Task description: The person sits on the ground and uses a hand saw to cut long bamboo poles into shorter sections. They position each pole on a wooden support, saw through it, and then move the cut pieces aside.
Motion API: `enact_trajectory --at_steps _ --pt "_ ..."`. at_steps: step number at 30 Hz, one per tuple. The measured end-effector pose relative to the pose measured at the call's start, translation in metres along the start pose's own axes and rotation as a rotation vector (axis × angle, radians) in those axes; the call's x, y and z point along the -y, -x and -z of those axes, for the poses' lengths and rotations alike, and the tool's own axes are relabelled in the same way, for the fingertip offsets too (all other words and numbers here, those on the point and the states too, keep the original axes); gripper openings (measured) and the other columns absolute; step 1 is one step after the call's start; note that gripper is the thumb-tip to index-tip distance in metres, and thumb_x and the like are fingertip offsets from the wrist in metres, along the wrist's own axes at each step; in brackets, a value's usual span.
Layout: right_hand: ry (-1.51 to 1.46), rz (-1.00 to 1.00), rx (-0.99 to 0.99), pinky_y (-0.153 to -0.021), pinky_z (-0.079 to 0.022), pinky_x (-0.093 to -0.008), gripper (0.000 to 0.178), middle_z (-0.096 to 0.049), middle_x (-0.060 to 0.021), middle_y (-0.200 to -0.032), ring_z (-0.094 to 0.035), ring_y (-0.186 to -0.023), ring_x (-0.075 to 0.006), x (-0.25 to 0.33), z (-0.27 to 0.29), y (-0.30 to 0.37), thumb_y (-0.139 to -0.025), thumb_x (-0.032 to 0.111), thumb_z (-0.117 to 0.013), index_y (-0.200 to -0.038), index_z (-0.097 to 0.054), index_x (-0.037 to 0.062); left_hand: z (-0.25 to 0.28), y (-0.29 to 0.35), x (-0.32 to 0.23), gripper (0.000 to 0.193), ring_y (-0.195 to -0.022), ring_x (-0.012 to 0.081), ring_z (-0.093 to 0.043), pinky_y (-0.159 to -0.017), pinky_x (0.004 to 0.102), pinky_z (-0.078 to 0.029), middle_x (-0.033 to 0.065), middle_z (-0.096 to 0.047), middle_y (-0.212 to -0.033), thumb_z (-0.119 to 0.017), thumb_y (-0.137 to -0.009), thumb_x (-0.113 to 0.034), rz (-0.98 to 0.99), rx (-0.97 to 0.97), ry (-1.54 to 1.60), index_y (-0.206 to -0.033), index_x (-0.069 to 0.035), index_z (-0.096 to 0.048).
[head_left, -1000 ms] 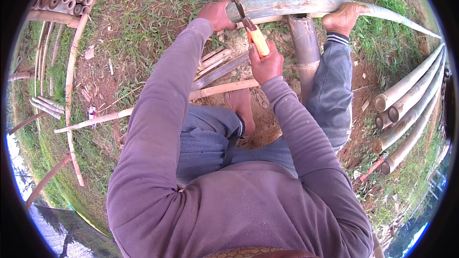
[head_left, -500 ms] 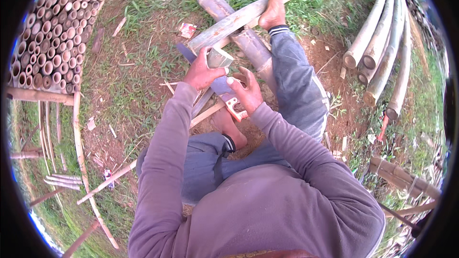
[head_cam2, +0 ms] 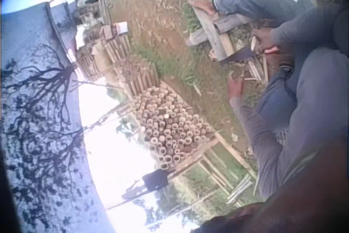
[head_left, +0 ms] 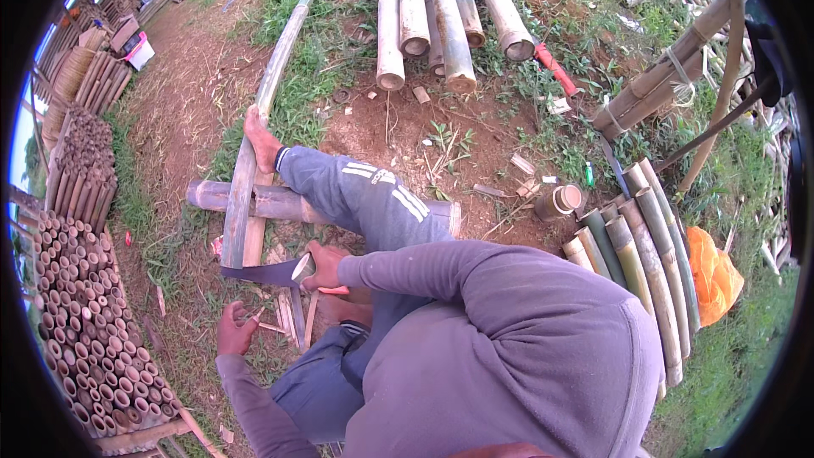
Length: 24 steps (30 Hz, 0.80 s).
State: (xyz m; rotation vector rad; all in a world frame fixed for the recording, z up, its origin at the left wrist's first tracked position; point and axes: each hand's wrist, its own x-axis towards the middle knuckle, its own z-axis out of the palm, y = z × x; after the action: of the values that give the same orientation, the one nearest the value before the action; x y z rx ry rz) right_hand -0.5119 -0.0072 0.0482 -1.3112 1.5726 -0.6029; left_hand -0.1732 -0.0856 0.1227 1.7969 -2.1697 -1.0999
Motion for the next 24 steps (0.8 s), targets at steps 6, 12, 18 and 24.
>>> enact_trajectory --at_steps 6,12,18,24 --pt "-0.905 -0.258 0.103 -0.08 -0.059 -0.043 0.061 -0.076 -0.0113 -0.104 -0.073 -0.085 -0.0247 0.01 0.048 -0.02 -0.09 0.063 -0.074 -0.118 -0.072 0.0093 0.025 0.001 0.039 0.069 -0.113 0.0291 -0.071 -0.097 0.0415 -0.058 0.0224 -0.07 -0.125 -0.086 -0.079 -0.021 0.069 -0.087 -0.055 -0.138 0.002 -0.059" --pt "-1.715 0.131 -0.567 -0.086 -0.062 -0.0436 0.055 -0.071 -0.0206 -0.126 -0.073 -0.098 -0.0327 -0.039 0.349 -0.036 -0.105 0.051 -0.059 -0.139 -0.058 0.0079 0.079 0.028 0.157 0.061 -0.106 0.0261 -0.072 -0.096 0.0421 -0.057 0.0187 -0.073 -0.12 -0.087 -0.076 -0.02 0.293 -0.241 -0.153 -0.127 0.002 -0.064" --pt "-1.058 0.83 -1.921 -0.071 -0.062 -0.0295 0.044 -0.074 -0.0171 -0.107 -0.073 -0.077 -0.0209 0.0 0.674 0.328 -0.11 0.018 -0.06 -0.142 -0.048 -0.0091 0.039 0.108 0.203 0.054 -0.098 0.0237 -0.072 -0.09 0.0402 -0.057 0.0152 -0.075 -0.108 -0.082 -0.08 -0.016 0.439 -0.365 -0.038 -0.128 0.002 -0.066" --pt "-0.42 0.655 -1.603 -0.06 -0.051 -0.0242 0.024 -0.073 -0.0071 -0.086 -0.064 -0.068 -0.0104 -0.08 0.544 0.218 -0.107 0.022 -0.067 -0.108 -0.073 -0.0011 0.008 0.107 0.195 0.053 -0.09 0.0211 -0.072 -0.083 0.0387 -0.057 0.0122 -0.075 -0.097 -0.076 -0.085 -0.015 0.53 -0.325 -0.103 -0.135 0.001 -0.067"
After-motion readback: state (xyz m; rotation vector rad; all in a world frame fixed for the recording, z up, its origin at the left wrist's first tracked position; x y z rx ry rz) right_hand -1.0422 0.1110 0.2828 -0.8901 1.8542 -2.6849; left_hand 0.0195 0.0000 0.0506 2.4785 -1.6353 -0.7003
